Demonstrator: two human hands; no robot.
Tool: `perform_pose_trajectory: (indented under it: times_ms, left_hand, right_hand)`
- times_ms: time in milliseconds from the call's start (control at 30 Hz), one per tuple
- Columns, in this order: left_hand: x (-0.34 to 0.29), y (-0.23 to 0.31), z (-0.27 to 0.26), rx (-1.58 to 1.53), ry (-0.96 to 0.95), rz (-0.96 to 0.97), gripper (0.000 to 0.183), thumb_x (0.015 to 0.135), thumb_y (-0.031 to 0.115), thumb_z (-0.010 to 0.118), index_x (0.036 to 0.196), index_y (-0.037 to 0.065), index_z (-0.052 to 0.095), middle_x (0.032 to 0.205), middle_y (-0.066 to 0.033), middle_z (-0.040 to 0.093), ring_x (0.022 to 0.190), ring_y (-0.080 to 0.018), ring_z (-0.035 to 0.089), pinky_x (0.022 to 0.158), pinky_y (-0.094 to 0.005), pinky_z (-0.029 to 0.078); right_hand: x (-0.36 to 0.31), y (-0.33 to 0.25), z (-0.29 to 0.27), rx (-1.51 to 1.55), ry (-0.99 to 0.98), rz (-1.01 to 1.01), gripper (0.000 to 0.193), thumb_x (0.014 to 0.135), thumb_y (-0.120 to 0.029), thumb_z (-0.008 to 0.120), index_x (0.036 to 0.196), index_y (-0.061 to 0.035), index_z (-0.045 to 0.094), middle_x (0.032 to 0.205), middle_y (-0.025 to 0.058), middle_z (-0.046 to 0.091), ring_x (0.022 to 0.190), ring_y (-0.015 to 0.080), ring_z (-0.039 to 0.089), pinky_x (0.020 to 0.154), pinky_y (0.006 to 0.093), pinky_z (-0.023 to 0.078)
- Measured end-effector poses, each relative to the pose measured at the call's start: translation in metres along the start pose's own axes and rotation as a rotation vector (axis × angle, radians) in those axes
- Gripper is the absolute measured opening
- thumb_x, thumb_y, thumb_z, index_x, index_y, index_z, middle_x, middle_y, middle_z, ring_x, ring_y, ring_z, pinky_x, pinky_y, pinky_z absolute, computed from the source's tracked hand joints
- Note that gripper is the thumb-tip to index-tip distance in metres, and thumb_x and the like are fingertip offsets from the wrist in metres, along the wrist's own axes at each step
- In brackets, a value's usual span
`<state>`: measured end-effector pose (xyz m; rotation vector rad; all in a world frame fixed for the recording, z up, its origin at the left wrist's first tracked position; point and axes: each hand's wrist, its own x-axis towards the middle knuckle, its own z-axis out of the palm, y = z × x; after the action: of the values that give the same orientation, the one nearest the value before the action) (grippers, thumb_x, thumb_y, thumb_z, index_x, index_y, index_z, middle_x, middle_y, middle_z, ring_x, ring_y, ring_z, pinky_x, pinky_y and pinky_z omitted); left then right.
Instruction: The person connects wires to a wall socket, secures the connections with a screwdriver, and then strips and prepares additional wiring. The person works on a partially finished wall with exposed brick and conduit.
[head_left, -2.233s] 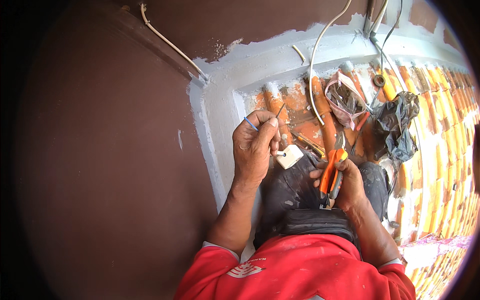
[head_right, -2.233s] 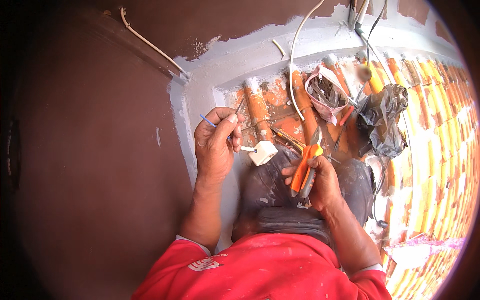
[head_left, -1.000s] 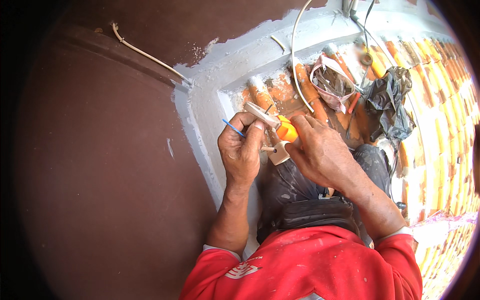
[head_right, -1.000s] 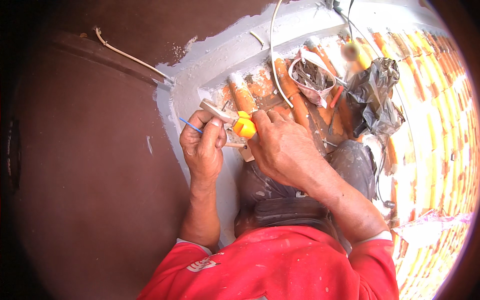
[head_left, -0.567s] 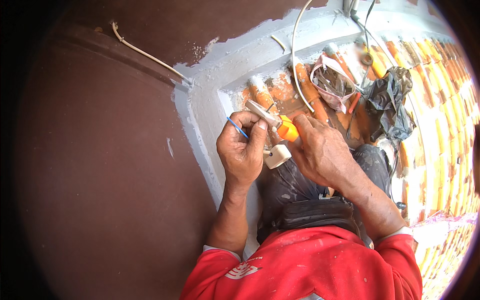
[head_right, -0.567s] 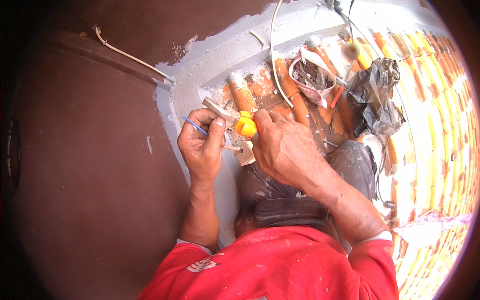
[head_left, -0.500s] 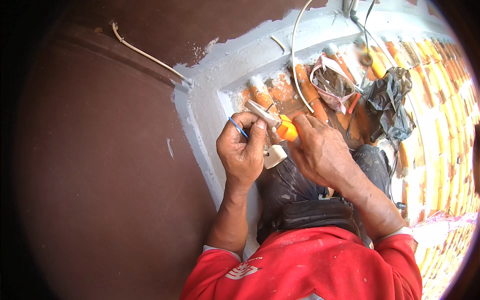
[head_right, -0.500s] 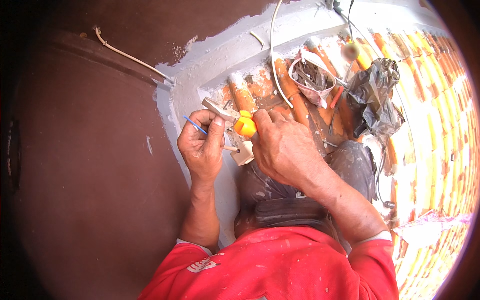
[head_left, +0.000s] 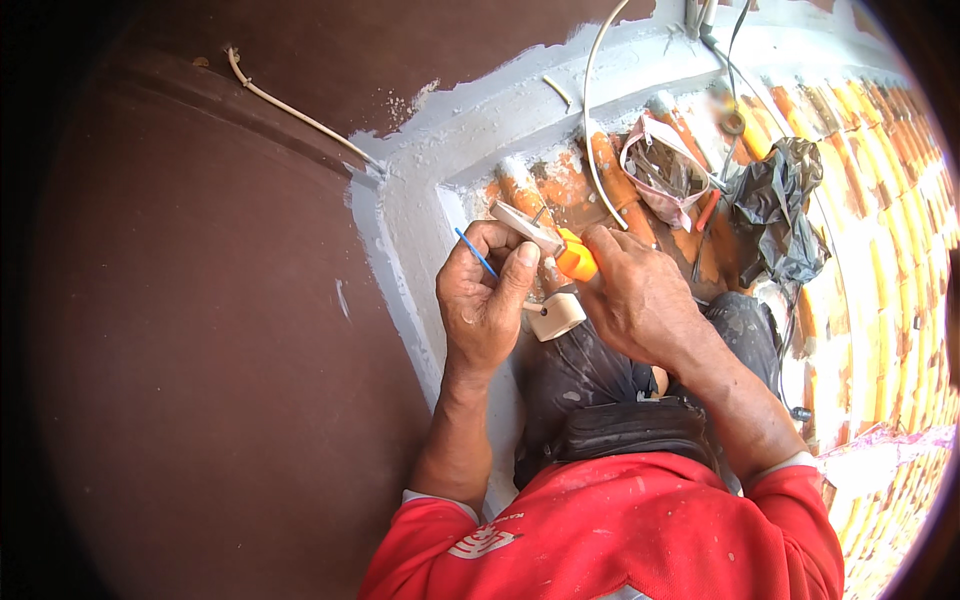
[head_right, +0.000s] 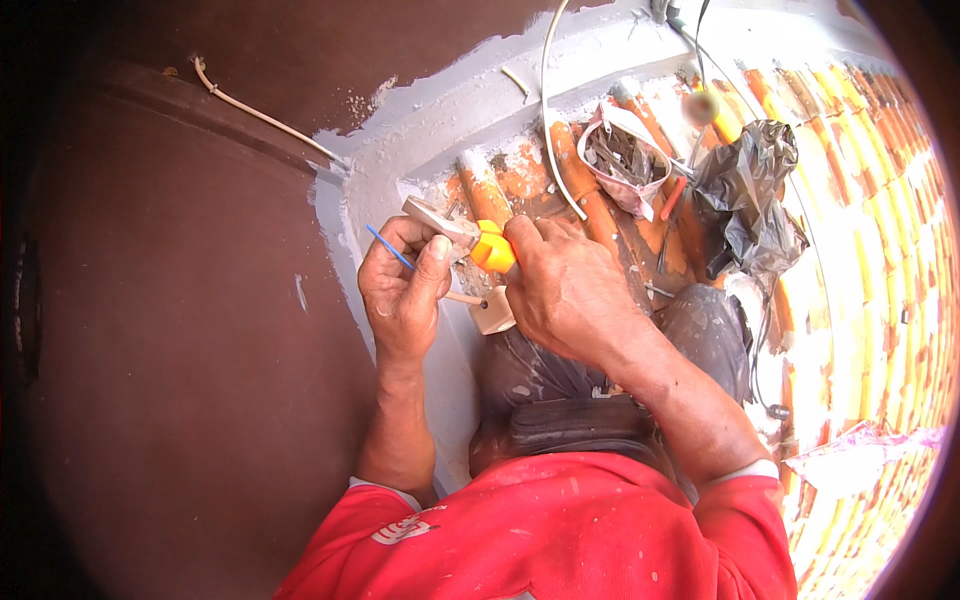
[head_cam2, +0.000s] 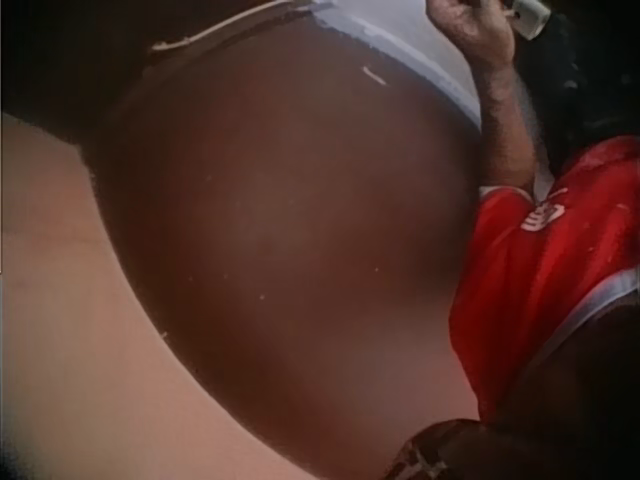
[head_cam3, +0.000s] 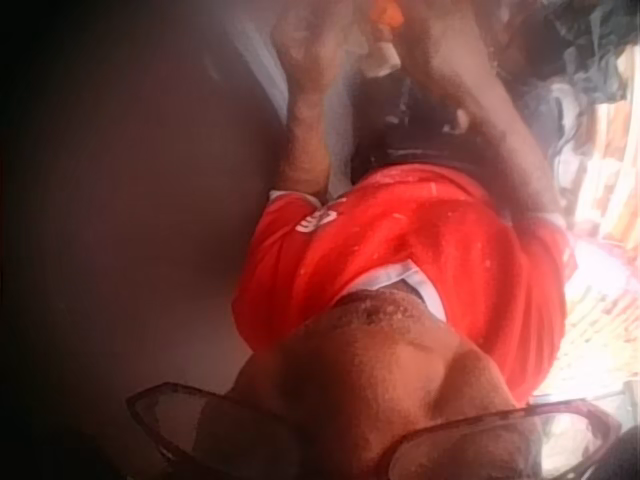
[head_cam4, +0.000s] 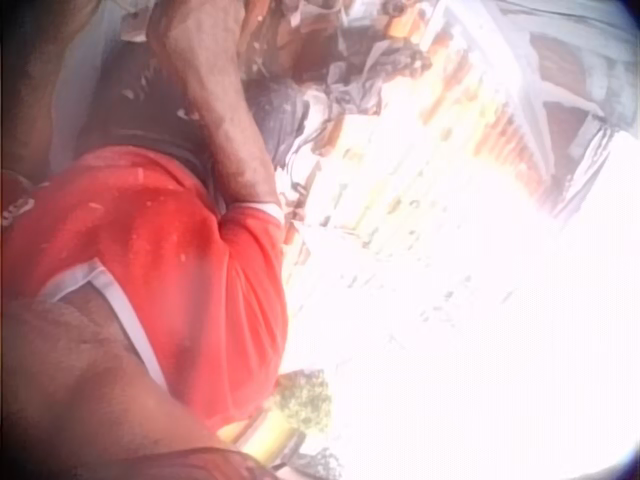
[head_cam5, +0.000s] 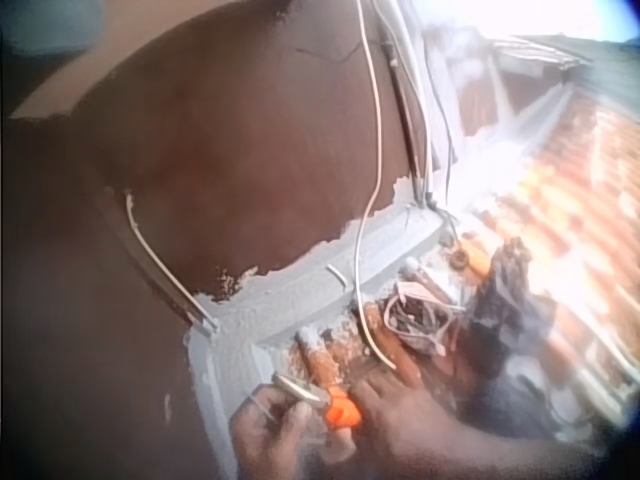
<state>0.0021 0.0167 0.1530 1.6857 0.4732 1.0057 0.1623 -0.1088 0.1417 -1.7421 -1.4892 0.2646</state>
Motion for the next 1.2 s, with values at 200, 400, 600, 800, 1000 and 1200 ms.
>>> perform_pose_trajectory:
  times_ms: [200, 400, 600, 800, 1000, 1200]
  left_hand:
    - [0.002, 0.001, 0.005, -0.153, 0.006, -0.015, 0.023, 0.1, 0.003, 0.084, 0.094, 0.004, 0.062, 0.084, -0.0049, 0.074, 0.073, -0.0073, 0.071, 0.064, -0.0234, 0.058]
    - [0.003, 0.008, 0.013, -0.088, 0.074, -0.059, 0.032, 0.094, 0.002, 0.09, 0.086, 0.008, 0.06, 0.078, 0.0026, 0.064, 0.068, -0.0011, 0.049, 0.06, -0.0201, 0.039]
    - [-0.004, -0.005, 0.006, 0.08, 0.083, 0.03, 0.038, 0.093, 0.002, 0.092, 0.082, 0.009, 0.056, 0.075, 0.0049, 0.059, 0.067, -0.0012, 0.047, 0.06, -0.0212, 0.038]
    - [0.0, -0.007, -0.001, -0.006, 0.067, -0.124, 0.025, 0.096, 0.003, 0.087, 0.095, 0.006, 0.062, 0.08, 0.0031, 0.06, 0.071, -0.0032, 0.048, 0.063, -0.0209, 0.038]
    - [0.009, -0.017, -0.018, -0.706, -0.263, -0.331, 0.053, 0.092, 0.023, 0.06, 0.136, -0.006, 0.062, 0.101, -0.0099, 0.066, 0.087, -0.0151, 0.057, 0.078, -0.0313, 0.046]
    - [0.012, -0.008, 0.012, -0.675, -0.264, -0.484, 0.037, 0.1, 0.008, 0.076, 0.132, 0.0, 0.06, 0.103, -0.0072, 0.068, 0.087, -0.0127, 0.061, 0.076, -0.0295, 0.05]
  right_hand:
    - [-0.003, 0.002, 0.0, 0.186, -0.102, 0.074, 0.034, 0.098, -0.01, 0.071, 0.129, 0.0004, 0.062, 0.111, 0.0274, 0.073, 0.104, 0.0507, 0.072, 0.091, 0.0566, 0.056]
    - [-0.007, 0.005, 0.009, 0.253, -0.012, 0.029, 0.027, 0.103, -0.012, 0.069, 0.123, 0.0014, 0.058, 0.102, 0.0308, 0.07, 0.097, 0.0532, 0.07, 0.083, 0.0604, 0.054]
    - [-0.009, 0.0, 0.01, 0.287, 0.026, 0.124, 0.027, 0.103, -0.011, 0.069, 0.123, 0.0024, 0.057, 0.103, 0.0292, 0.07, 0.097, 0.0524, 0.07, 0.083, 0.0596, 0.054]
    - [0.0, 0.009, 0.0, 0.603, 0.082, 0.447, 0.025, 0.105, -0.015, 0.073, 0.121, 0.002, 0.064, 0.087, 0.015, 0.071, 0.074, 0.0293, 0.073, 0.071, 0.0455, 0.057]
    - [0.011, 0.004, -0.017, 0.702, 0.137, 0.494, 0.044, 0.096, -0.024, 0.088, 0.126, 0.0028, 0.07, 0.09, 0.0081, 0.075, 0.073, 0.0135, 0.069, 0.069, 0.033, 0.056]
    - [0.014, -0.012, -0.032, 0.585, 0.233, 0.302, 0.063, 0.086, -0.028, 0.097, 0.134, 0.0024, 0.07, 0.102, 0.0128, 0.08, 0.095, 0.0198, 0.076, 0.087, 0.0387, 0.061]
